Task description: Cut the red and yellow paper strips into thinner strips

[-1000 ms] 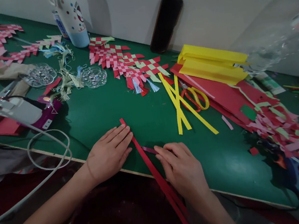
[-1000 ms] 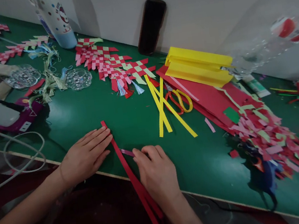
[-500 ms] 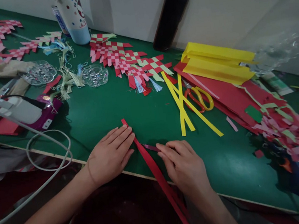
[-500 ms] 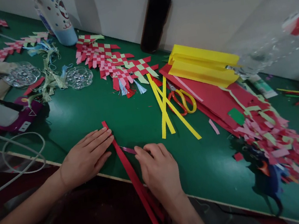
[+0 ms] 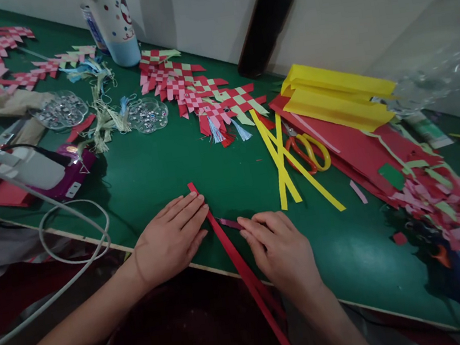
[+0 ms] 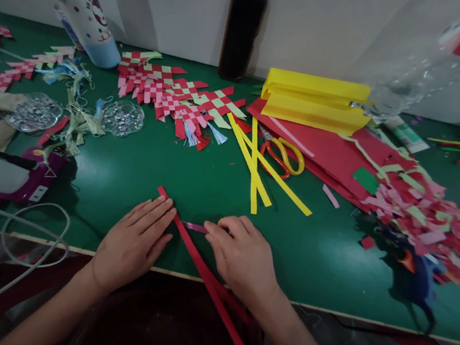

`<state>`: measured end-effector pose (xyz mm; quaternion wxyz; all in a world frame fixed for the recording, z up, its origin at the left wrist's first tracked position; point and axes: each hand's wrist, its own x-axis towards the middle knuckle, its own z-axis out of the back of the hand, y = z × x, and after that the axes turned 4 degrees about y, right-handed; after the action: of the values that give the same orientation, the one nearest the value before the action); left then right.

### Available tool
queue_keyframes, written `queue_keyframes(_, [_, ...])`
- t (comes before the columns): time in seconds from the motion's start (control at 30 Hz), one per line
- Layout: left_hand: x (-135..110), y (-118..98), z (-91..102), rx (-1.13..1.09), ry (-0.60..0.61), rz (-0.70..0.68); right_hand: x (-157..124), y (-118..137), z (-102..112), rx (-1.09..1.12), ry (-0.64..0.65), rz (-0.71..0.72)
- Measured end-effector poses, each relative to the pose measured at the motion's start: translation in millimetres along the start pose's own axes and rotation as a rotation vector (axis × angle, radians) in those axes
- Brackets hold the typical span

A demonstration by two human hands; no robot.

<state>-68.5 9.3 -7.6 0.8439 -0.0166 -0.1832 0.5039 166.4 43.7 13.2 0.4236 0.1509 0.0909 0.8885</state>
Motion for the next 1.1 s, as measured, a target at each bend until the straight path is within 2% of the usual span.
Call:
queue_keyframes(0.4, [-4.8, -2.5, 5.0, -0.001, -0.017, 0.006, -16.0, 1.8, 6.7, 0.013, 0.038, 0.007])
queue_keyframes(0.6, [-6.2, -1.8, 0.4, 0.063, -0.047, -0.008, -11.9, 7.7, 5.3, 0.003, 0.027, 0.034])
queue_keyframes(1.1, [-5.5, -1.4, 0.9, 0.051, -0.045, -0.002, -9.2, 1.5, 2.9, 0.017, 0.024, 0.057])
